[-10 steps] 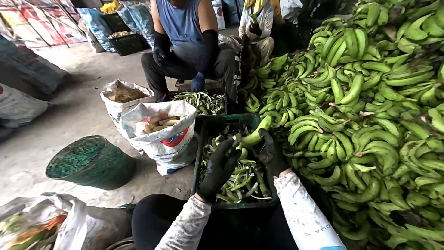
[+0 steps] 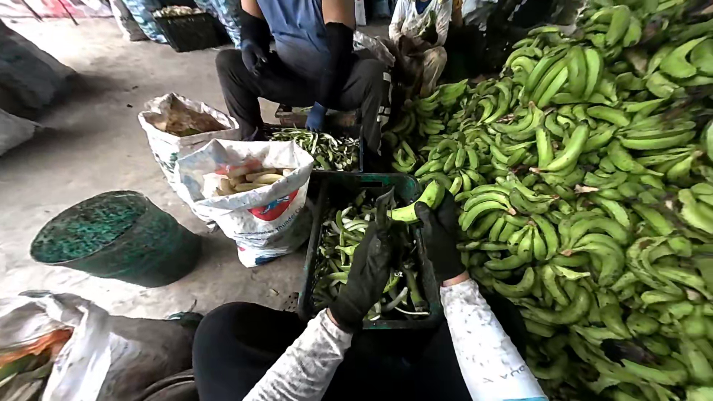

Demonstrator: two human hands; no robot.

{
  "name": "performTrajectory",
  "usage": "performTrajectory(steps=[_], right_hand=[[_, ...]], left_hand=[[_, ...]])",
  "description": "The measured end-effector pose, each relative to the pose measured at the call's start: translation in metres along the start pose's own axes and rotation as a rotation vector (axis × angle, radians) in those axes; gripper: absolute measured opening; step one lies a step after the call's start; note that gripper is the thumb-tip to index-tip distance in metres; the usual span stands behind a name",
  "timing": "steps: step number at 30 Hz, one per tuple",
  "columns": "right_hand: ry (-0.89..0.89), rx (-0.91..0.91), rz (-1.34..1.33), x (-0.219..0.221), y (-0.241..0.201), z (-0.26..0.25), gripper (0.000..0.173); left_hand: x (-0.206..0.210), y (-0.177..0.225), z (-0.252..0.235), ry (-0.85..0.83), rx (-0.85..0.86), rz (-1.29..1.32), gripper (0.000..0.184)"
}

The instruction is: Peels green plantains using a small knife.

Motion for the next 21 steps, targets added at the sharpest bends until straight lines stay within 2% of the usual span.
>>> performTrajectory(steps=[2, 3, 6, 8, 11, 14, 16, 19, 21], right_hand=[[-0.006, 0.019, -0.009, 0.003, 0.0, -0.001, 0.056], [-0.012, 0.036, -0.053, 0.006, 0.0, 0.0, 0.057], [-0.042, 0.117, -0.294, 0.013, 0.001, -0.002, 0.055], [-0.072, 0.211, -0.473, 0.014, 0.008, -0.013, 0.044], [0.008, 0.416, -0.538, 0.007, 0.036, -0.015, 0.032], [0.078, 0.487, -0.469, 0.004, 0.047, -0.02, 0.032], [0.081, 0.49, -0.455, 0.005, 0.047, -0.019, 0.033], [0.02, 0.455, -0.504, 0.015, 0.048, -0.018, 0.033], [-0.006, 0.467, -0.496, 0.021, 0.052, -0.017, 0.034]], left_hand=[[0.0, 0.007, -0.006, 0.028, 0.002, -0.065, 0.07], [-0.005, -0.014, -0.003, 0.007, -0.108, -0.154, 0.068], [-0.026, -0.105, 0.032, -0.201, -0.626, -0.327, 0.05], [-0.036, -0.123, 0.044, -0.176, -0.767, -0.261, 0.049], [-0.046, -0.1, 0.026, -0.171, -0.688, -0.329, 0.054], [-0.054, -0.046, -0.013, -0.168, -0.404, -0.435, 0.048], [-0.053, -0.021, -0.028, -0.223, -0.244, -0.471, 0.046], [-0.063, -0.026, -0.035, -0.251, -0.147, -0.559, 0.046], [-0.071, -0.04, -0.031, -0.223, -0.158, -0.604, 0.048]])
Point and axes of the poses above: each hand's wrist, its own z-axis away from the middle knuckle, its own x-axis out of the palm, y = z × x, the point moved 10 cm from there along -z, towards the middle knuckle, and after that the axes turned 1 degree about x, right-handed, at the moved point
